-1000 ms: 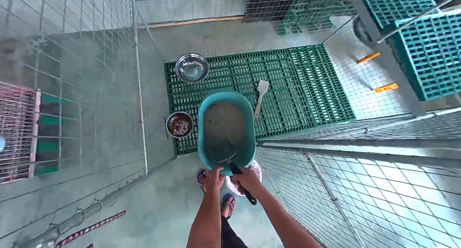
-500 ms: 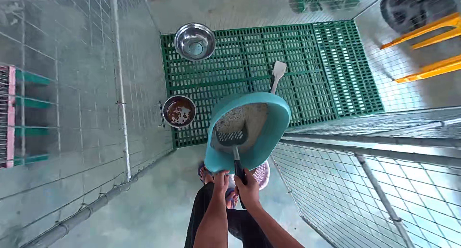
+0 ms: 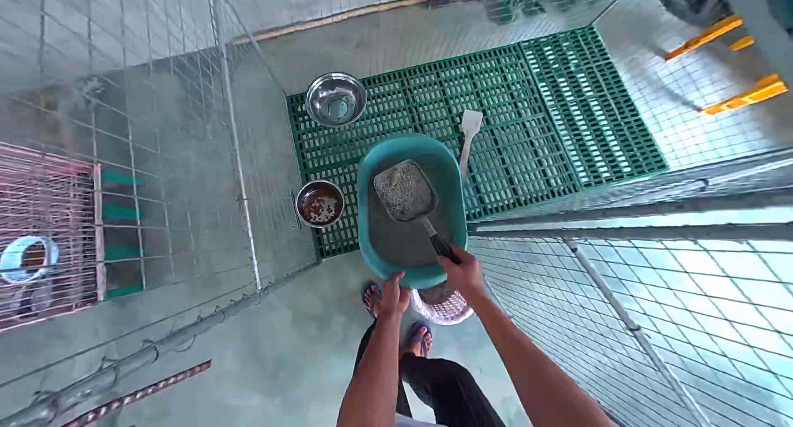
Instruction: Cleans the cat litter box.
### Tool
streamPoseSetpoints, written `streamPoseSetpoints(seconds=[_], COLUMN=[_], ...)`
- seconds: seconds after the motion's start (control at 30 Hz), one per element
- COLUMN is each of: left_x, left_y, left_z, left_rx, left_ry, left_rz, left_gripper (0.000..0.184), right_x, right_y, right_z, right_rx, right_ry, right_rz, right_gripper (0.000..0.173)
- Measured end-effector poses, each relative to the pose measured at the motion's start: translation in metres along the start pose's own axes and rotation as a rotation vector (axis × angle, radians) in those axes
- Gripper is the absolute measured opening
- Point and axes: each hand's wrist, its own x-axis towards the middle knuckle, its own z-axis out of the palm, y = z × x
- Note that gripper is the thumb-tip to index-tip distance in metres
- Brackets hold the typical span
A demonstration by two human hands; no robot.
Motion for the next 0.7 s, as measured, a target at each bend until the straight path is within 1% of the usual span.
streamPoseSetpoints(seconds=[0.07,0.13,0.2,0.27,0.33,0.4,0.5,0.53,0.6,0.7], left_x=[-0.010,-0.023,-0.039,-0.050,-0.056,-0.063,-0.079,-0.083,-0.092,-0.096], left_y=[0.016,0.027,0.030,0.028,0.021,0.015,0.007,0.004,-0.002,-0.013], left_z=[0.018,0.025,0.019,-0.005,-0.037,-0.068,-0.106,-0.115,-0.130,-0.143], left_rx=[0.071,0.220,0.383,0.488,0.523,0.499,0.364,0.305,0.235,0.265], left_ry=[-0.010,-0.035,-0.063,-0.079,-0.055,0.001,0.168,0.211,0.246,0.249], left_rz=[0.001,-0.021,-0.024,-0.021,-0.034,-0.047,0.012,0.028,0.032,0.026], left_gripper=[0.038,0.050,0.060,0.067,0.060,0.053,0.047,0.046,0.045,0.037], right_x=[-0.014,-0.023,-0.026,-0.028,-0.034,-0.038,-0.042,-0.044,-0.046,-0.048], right_y=[-0.009,-0.022,-0.032,-0.035,-0.037,-0.038,-0.036,-0.035,-0.034,-0.028], right_z=[-0.011,-0.022,-0.037,-0.045,-0.049,-0.052,-0.053,-0.052,-0.054,-0.055], right_rx=[0.050,0.035,-0.038,-0.092,-0.116,-0.120,-0.094,-0.102,-0.141,-0.137], right_ry=[0.025,-0.006,-0.074,-0.073,-0.062,-0.086,-0.088,-0.091,-0.124,-0.134], right_rz=[-0.013,-0.015,-0.011,-0.020,-0.027,-0.019,0.019,0.022,0.027,0.052], right_gripper=[0.039,0.039,0.040,0.040,0.040,0.040,0.039,0.039,0.038,0.038])
